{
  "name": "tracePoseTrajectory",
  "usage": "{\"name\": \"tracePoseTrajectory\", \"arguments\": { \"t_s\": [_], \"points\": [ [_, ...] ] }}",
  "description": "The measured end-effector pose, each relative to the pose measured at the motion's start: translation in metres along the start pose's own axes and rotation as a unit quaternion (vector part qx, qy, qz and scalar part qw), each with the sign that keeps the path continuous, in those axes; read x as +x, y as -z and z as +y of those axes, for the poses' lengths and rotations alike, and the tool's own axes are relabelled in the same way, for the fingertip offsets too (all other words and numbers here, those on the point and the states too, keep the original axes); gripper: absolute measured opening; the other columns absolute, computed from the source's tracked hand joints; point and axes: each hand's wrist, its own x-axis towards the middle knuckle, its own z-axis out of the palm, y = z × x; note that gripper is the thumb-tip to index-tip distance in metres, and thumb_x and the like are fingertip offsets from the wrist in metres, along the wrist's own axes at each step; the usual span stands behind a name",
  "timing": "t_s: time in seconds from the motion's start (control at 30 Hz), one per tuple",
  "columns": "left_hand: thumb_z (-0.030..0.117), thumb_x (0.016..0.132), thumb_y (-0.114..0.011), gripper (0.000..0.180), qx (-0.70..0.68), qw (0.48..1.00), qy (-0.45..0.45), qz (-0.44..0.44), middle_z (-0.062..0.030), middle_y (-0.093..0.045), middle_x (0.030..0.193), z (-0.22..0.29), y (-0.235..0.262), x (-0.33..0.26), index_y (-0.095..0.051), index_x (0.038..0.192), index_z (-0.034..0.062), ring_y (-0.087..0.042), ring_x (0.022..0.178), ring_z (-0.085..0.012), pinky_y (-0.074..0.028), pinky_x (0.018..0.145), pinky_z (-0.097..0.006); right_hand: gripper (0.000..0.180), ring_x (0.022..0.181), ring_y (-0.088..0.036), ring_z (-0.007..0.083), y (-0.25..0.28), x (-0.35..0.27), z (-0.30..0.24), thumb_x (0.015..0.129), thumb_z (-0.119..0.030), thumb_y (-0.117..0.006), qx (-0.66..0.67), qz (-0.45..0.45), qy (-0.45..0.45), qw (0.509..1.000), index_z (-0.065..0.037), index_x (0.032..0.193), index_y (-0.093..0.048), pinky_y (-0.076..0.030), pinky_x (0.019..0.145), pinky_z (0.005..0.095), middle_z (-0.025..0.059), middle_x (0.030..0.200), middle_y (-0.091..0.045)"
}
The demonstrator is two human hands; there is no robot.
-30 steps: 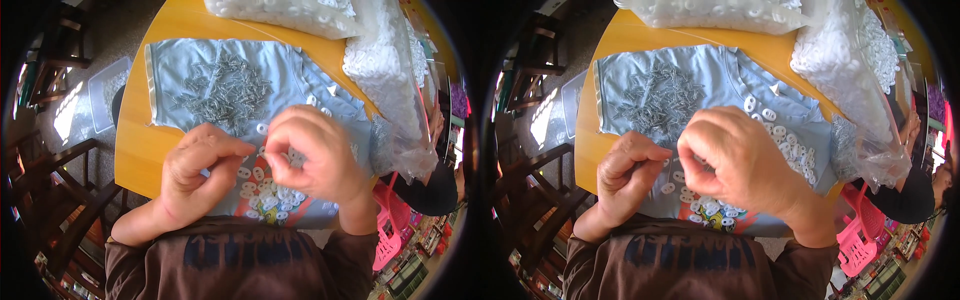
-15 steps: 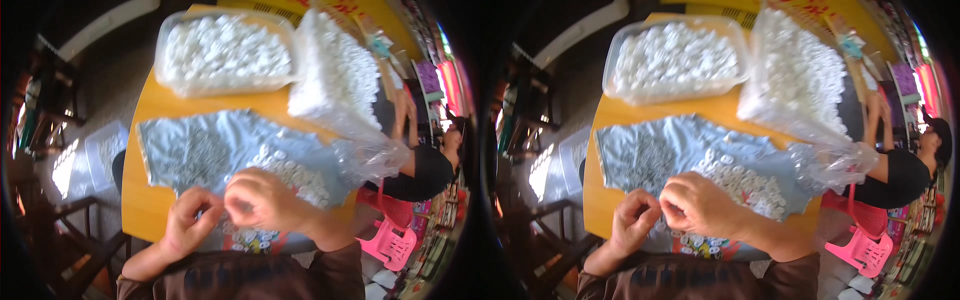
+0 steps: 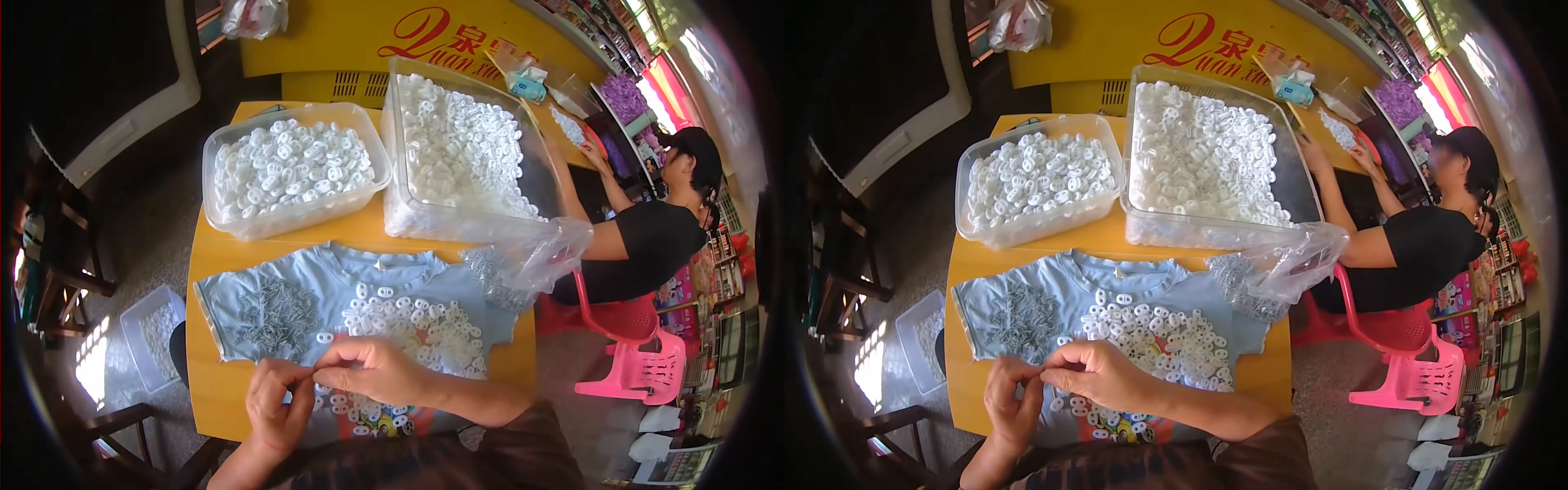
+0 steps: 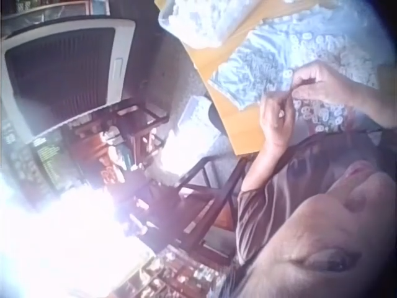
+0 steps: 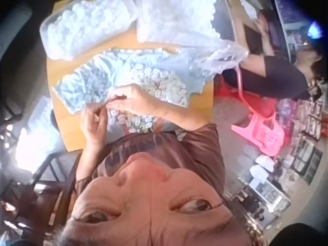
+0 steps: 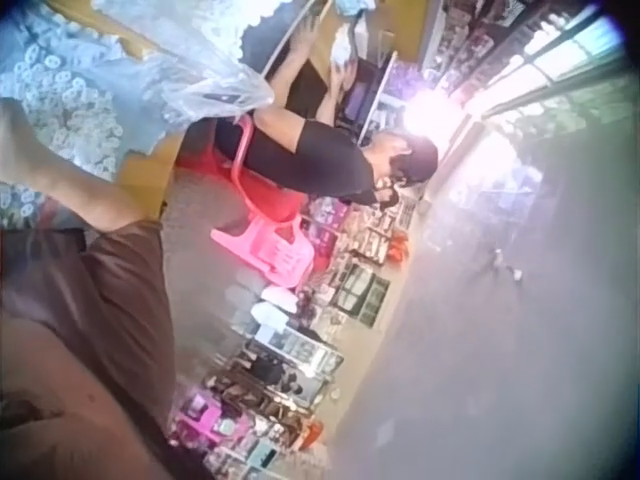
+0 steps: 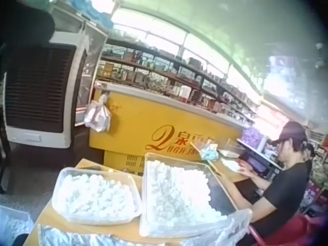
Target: The person is assembling small white plastic components by inserting metal pins into them at a workspace.
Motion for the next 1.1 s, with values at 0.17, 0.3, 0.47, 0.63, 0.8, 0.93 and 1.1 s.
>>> {"name": "tracePoseTrajectory", "arguments": {
  "t_s": [0.17, 0.3, 0.47, 0.63, 0.8, 0.93, 1.1],
  "points": [
    [-0.006, 0.077, -0.06, 0.012, -0.152, 0.981, 0.086, -0.087, -0.009, -0.057, 0.082, -0.01, 0.001, 0.002, -0.063, 0.088, -0.0018, -0.054, 0.066, -0.0185, -0.042, 0.06, -0.026, 0.011, 0.07, -0.05, 0.0011, 0.007, -0.005, 0.001, 0.088, -0.01, -0.06, 0.095, 0.047, -0.014, 0.994, 0.0, 0.091, -0.063, -0.04, 0.059, 0.0173, -0.0036, 0.076, -0.057],
    [-0.004, 0.085, -0.057, 0.021, -0.442, 0.852, 0.277, -0.048, -0.0043, -0.056, 0.089, -0.004, 0.001, -0.004, -0.054, 0.106, -0.0015, -0.056, 0.073, -0.0086, -0.046, 0.064, -0.021, 0.009, 0.068, -0.049, 0.0014, 0.005, -0.003, -0.003, 0.087, -0.008, -0.06, 0.126, 0.06, -0.018, 0.99, 0.001, 0.091, -0.062, -0.04, 0.058, 0.0174, -0.0012, 0.079, -0.059],
    [-0.002, 0.086, -0.059, 0.016, -0.526, 0.795, 0.3, -0.038, -0.0055, -0.059, 0.088, -0.016, -0.008, -0.012, -0.053, 0.101, 0.0003, -0.057, 0.07, -0.0086, -0.049, 0.063, -0.021, 0.009, 0.071, -0.048, 0.0043, 0.005, -0.001, 0.007, 0.086, -0.007, -0.059, 0.152, 0.059, -0.009, 0.987, 0.001, 0.09, -0.061, -0.038, 0.063, 0.0195, 0.0016, 0.079, -0.058],
    [-0.002, 0.086, -0.059, 0.011, -0.538, 0.788, 0.298, -0.035, -0.0074, -0.062, 0.091, -0.017, -0.011, -0.018, -0.057, 0.097, -0.0012, -0.059, 0.073, -0.0101, -0.05, 0.064, -0.022, 0.011, 0.07, -0.05, 0.0021, 0.004, -0.003, 0.014, 0.09, -0.007, -0.058, 0.145, 0.037, 0.004, 0.989, 0.002, 0.093, -0.06, -0.042, 0.06, 0.0179, -0.0003, 0.081, -0.058],
    [-0.004, 0.087, -0.057, 0.014, -0.529, 0.797, 0.289, -0.026, -0.0072, -0.061, 0.091, -0.015, -0.012, -0.019, -0.058, 0.1, -0.0021, -0.058, 0.073, -0.0103, -0.05, 0.064, -0.023, 0.01, 0.071, -0.05, 0.0021, 0.005, -0.003, 0.015, 0.09, -0.007, -0.058, 0.137, 0.038, 0.008, 0.99, 0.003, 0.093, -0.06, -0.042, 0.062, 0.0179, 0.0, 0.081, -0.058],
    [-0.006, 0.086, -0.057, 0.014, -0.505, 0.815, 0.284, -0.019, -0.0066, -0.06, 0.092, -0.013, -0.013, -0.016, -0.059, 0.099, -0.0022, -0.058, 0.073, -0.0097, -0.05, 0.064, -0.022, 0.009, 0.072, -0.05, 0.0029, 0.007, -0.002, 0.014, 0.089, -0.006, -0.057, 0.123, 0.035, 0.023, 0.992, 0.003, 0.092, -0.06, -0.042, 0.063, 0.0187, 0.0002, 0.08, -0.057],
    [-0.009, 0.084, -0.057, 0.016, -0.468, 0.842, 0.267, -0.017, -0.0061, -0.057, 0.092, -0.012, -0.012, -0.016, -0.06, 0.098, -0.0025, -0.057, 0.072, -0.0089, -0.048, 0.063, -0.021, 0.008, 0.072, -0.051, 0.0041, 0.007, -0.002, 0.013, 0.088, -0.005, -0.058, 0.094, 0.044, 0.022, 0.994, 0.002, 0.09, -0.061, -0.042, 0.064, 0.02, 0.0011, 0.079, -0.058]
  ]
}}
